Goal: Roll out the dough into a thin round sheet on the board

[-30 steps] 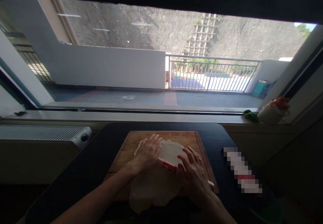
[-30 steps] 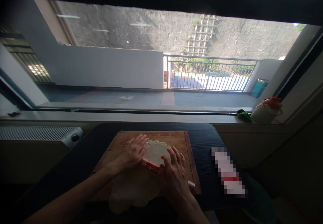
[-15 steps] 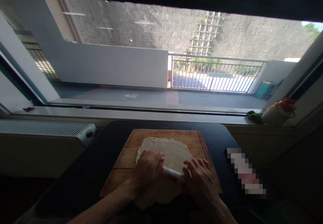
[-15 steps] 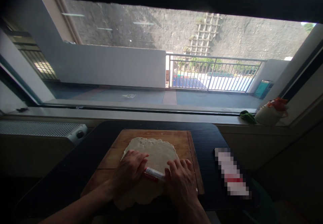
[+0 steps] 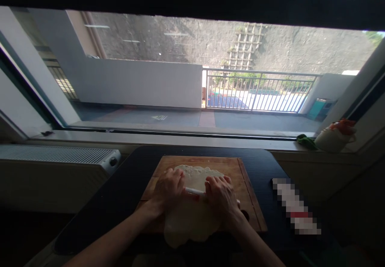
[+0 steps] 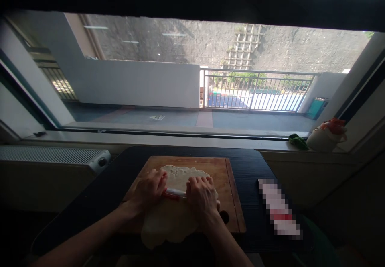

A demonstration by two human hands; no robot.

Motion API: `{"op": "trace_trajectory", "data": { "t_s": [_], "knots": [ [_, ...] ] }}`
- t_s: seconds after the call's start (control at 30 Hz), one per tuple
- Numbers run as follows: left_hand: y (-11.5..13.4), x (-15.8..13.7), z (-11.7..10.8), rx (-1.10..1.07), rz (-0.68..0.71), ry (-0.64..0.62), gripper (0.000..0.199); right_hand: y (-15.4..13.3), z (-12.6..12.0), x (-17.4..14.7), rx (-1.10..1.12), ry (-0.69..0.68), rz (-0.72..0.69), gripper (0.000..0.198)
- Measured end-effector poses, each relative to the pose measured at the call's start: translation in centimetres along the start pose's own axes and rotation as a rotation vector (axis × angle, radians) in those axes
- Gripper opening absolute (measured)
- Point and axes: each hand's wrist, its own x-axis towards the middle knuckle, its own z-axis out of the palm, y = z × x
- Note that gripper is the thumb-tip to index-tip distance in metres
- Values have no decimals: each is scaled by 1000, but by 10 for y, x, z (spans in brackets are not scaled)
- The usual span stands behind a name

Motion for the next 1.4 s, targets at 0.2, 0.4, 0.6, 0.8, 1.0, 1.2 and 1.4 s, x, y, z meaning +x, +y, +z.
{"op": "trace_trajectory", "data": {
  "t_s": [0.2, 0.4, 0.6, 0.8, 1.0, 1.2, 1.4],
  "knots": [
    [20, 6, 18, -116, 61, 74, 31, -4, 14, -11, -36, 16, 60, 37],
    [30, 15, 36, -64, -11, 64, 39, -5, 14, -3, -36, -26, 103, 41],
    [27, 39, 45, -27, -69, -13, 40, 8, 19, 19, 7, -131, 192, 47],
    [24, 8, 41, 58, -16, -56, 45, -9, 8, -10, -53, -98, 96, 44],
    [25, 29, 44, 66, -42, -81, 44, 6, 16, 14, -24, -140, 142, 48],
    [28, 21, 40, 61, -24, -78, 45, 7, 18, 5, -18, -128, 111, 50],
    [25, 22, 44, 66, -36, -117, 46, 7, 17, 7, -16, -129, 73, 47]
  ]
}}
